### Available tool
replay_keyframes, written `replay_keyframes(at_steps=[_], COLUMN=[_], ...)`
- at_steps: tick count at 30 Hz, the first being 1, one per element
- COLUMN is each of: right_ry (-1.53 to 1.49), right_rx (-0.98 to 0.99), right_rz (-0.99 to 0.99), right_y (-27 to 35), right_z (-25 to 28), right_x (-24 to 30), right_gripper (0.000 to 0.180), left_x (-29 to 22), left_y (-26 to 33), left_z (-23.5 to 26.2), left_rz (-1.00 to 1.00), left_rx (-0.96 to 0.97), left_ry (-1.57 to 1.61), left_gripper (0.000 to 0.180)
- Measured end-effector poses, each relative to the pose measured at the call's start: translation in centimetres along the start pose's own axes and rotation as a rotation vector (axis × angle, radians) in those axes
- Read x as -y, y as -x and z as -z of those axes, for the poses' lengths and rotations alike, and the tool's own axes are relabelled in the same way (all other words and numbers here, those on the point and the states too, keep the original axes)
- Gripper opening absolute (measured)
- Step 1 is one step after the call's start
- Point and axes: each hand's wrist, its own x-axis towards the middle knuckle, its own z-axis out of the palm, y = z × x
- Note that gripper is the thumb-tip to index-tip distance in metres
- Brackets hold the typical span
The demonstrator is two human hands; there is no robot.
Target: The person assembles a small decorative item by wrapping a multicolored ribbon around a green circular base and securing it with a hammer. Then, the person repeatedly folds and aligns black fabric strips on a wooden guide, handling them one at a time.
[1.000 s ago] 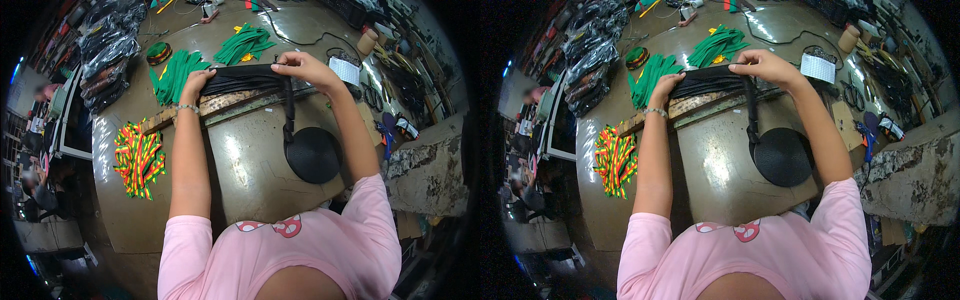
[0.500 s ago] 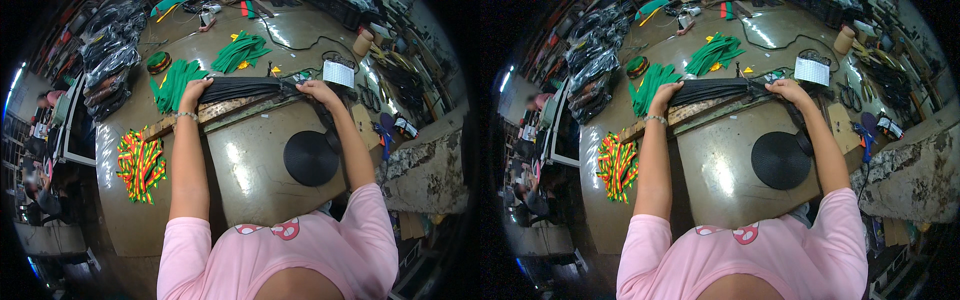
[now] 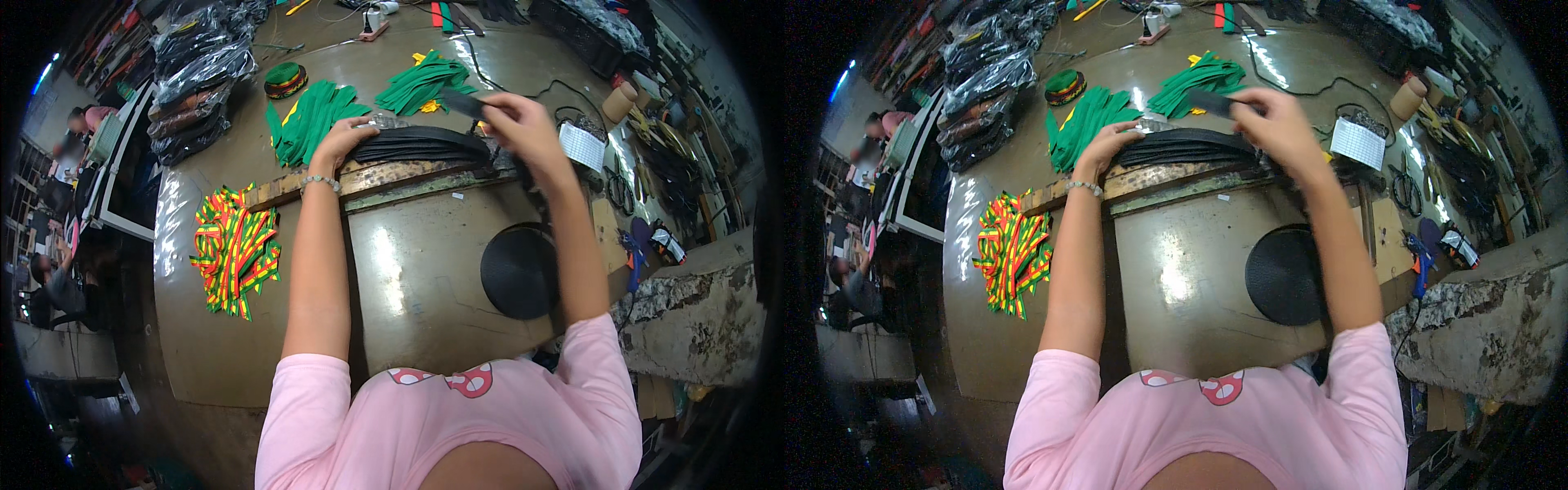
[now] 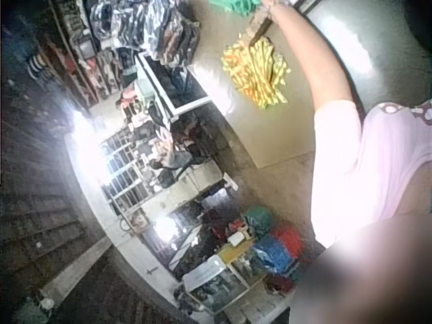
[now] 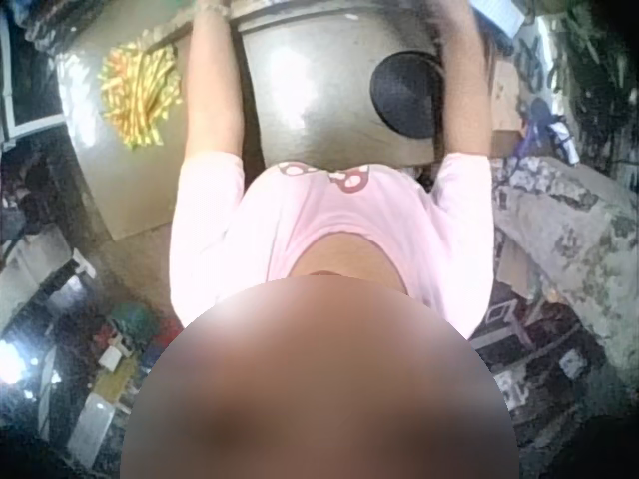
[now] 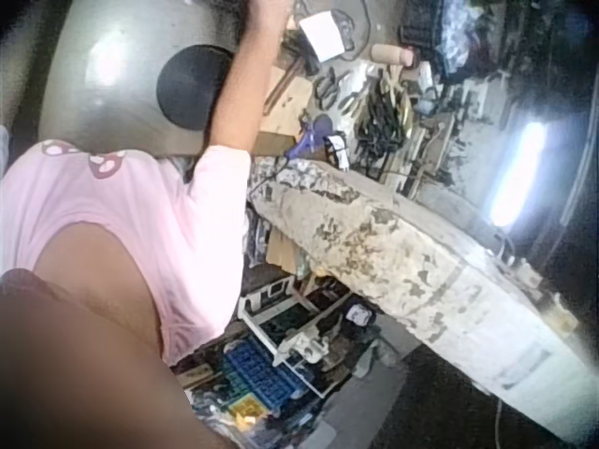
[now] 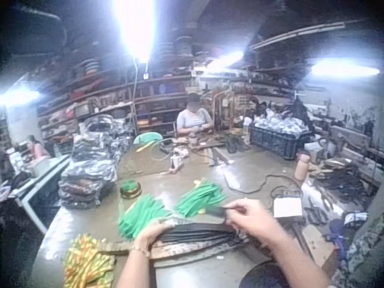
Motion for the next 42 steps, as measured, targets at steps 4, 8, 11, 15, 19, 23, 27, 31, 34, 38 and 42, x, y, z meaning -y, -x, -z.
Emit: replay_keyframes(at_steps=[4,8,11,15,19,23,27,31,34,38,42], right_ry=[0.109,0.271,0.347,0.317,0.206,0.269,0.174,0.034,0.126,0.255,0.396], right_rx=[0.067,0.003,-0.011,0.058,0.366,0.329,0.143,0.091,0.064,0.075,0.064], right_rz=[0.073,-0.019,-0.024,-0.2,-0.158,0.018,0.03,-0.241,-0.346,-0.378,-0.295], right_y=[-6.6,-10.0,-10.9,-10.5,-7.0,-1.5,1.4,1.1,1.0,1.4,1.4], right_z=[-9.2,-12.0,-12.2,-11.2,-8.2,-3.9,2.8,6.4,6.8,6.5,6.0], right_x=[-2.5,-7.5,-9.1,-7.3,-3.5,-0.4,0.4,-3.4,-7.3,-11.3,-13.3], right_gripper=[0.021,0.018,0.02,0.031,0.039,0.037,0.036,0.033,0.036,0.039,0.041], left_x=[0.1,0.3,0.8,2.0,2.8,2.7,2.4,1.9,1.6,1.5,1.6], left_y=[-0.2,-0.3,-0.9,-2.2,-2.9,-3.0,-2.7,-2.5,-2.3,-2.0,-2.1], left_z=[0.4,0.5,0.3,-0.3,-0.4,-0.4,-0.4,-0.3,-0.2,-0.3,-0.4], left_rz=[-0.004,-0.015,0.007,-0.038,-0.047,-0.084,-0.075,-0.004,-0.001,-0.012,0.0], left_rx=[0.071,0.034,-0.035,-0.156,-0.201,-0.237,-0.242,-0.174,-0.158,-0.18,-0.188], left_ry=[-0.02,0.02,0.074,-0.017,-0.039,-0.06,-0.083,-0.096,-0.1,-0.142,-0.144], left_gripper=[0.023,0.019,0.026,0.032,0.028,0.029,0.029,0.026,0.026,0.027,0.028])
